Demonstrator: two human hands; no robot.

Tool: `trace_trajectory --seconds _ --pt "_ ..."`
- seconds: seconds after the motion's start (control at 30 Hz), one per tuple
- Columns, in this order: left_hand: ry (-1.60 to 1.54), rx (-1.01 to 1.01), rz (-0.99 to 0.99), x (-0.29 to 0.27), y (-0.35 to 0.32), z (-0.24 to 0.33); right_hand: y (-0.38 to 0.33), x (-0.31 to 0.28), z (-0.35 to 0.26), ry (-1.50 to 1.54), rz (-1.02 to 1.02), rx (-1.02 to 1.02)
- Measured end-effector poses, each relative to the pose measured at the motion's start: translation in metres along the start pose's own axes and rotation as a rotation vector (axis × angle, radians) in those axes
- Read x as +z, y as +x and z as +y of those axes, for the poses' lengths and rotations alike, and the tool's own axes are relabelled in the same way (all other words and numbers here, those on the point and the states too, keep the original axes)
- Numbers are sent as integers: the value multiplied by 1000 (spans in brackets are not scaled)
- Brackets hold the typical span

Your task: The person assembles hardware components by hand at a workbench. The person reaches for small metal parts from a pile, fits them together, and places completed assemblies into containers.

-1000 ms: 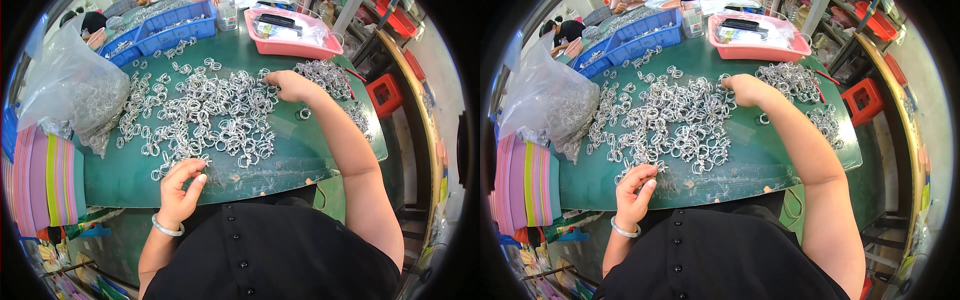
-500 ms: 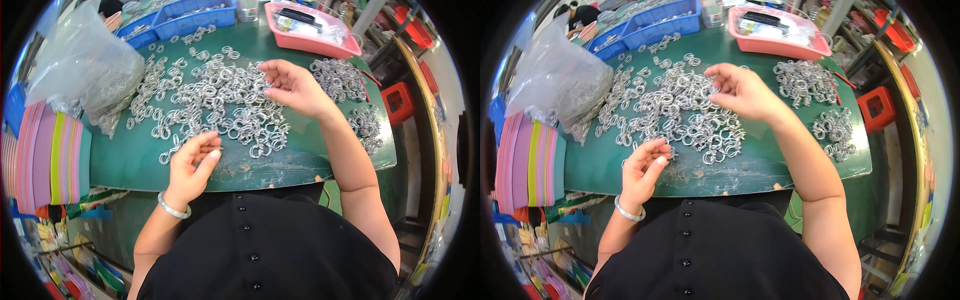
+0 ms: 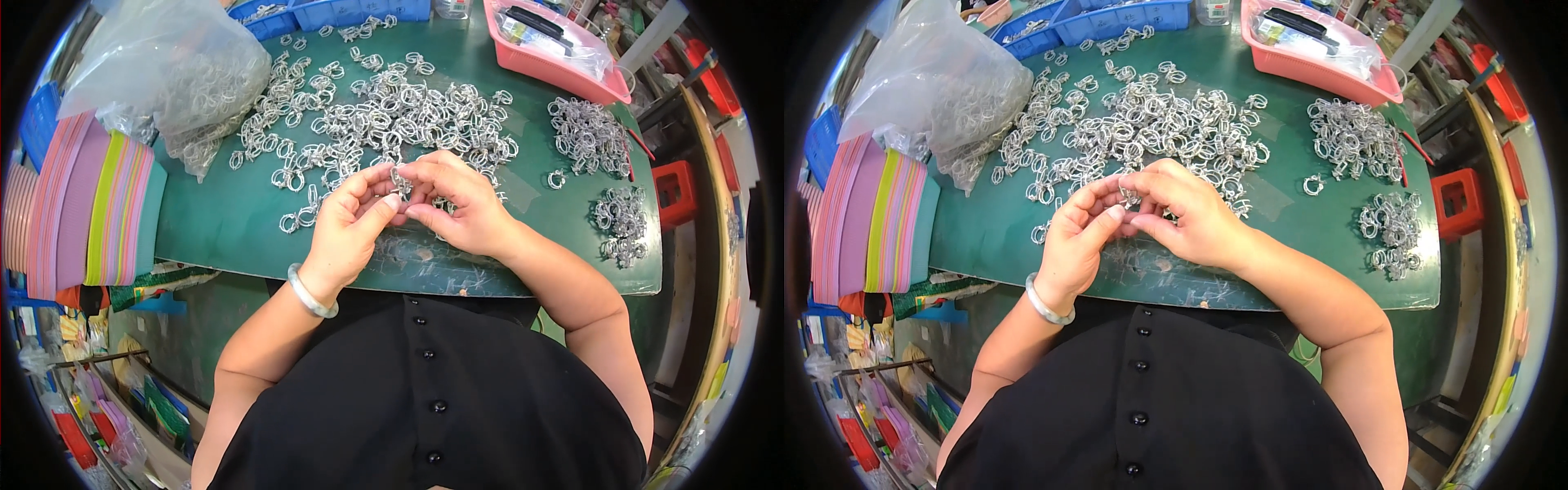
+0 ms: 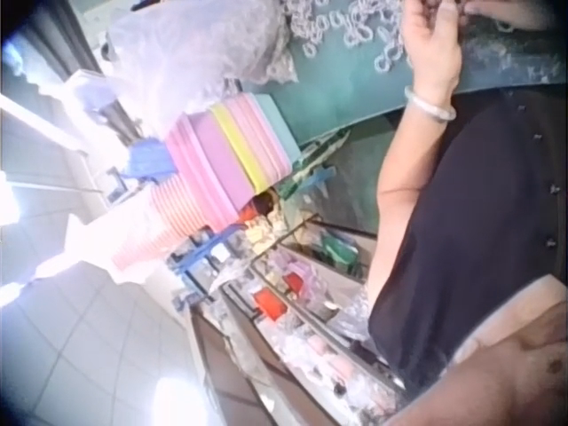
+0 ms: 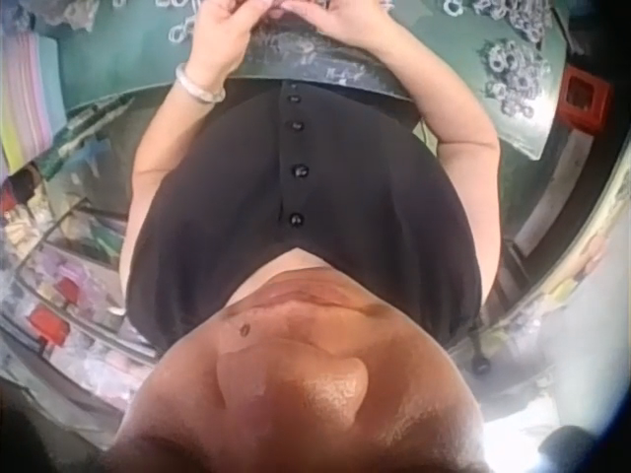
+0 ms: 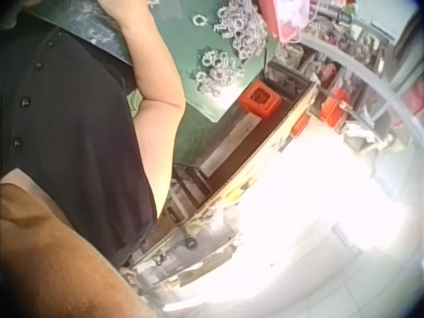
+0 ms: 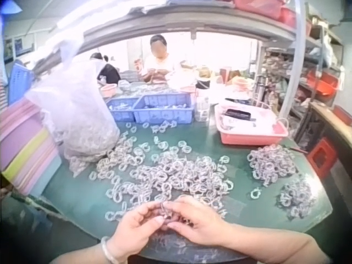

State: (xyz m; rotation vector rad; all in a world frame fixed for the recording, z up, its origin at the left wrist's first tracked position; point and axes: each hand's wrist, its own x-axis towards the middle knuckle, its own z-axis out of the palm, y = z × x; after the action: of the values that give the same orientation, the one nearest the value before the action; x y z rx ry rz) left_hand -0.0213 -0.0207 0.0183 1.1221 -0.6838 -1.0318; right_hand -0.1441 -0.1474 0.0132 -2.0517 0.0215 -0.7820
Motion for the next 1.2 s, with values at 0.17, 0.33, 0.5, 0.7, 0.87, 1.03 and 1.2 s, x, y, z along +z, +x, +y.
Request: trace_trajectory --seconds 0.17,0.33,0.5,0.7,0.87,1.03,1.2 --pt "37 8 -3 -5 3 -4 -5 2 6 181 2 112" --pt "354 256 -38 -12 6 -9 -7 3 8 379 64 233" --pt "422 329 -27 -14 7 -8 -7 -2 7 387 -31 326" --pt "310 292 -24 -12 5 -6 -5 -5 8 486 -60 418" --pt "184 259 -25 -13 4 -8 -6 -3 8 522 -48 429" --pt "77 194 -54 -16 5 -11 -6 -2 7 510 -40 425" --pt "-51 81 -32 -17 4 -10 -6 0 6 436 -20 401"
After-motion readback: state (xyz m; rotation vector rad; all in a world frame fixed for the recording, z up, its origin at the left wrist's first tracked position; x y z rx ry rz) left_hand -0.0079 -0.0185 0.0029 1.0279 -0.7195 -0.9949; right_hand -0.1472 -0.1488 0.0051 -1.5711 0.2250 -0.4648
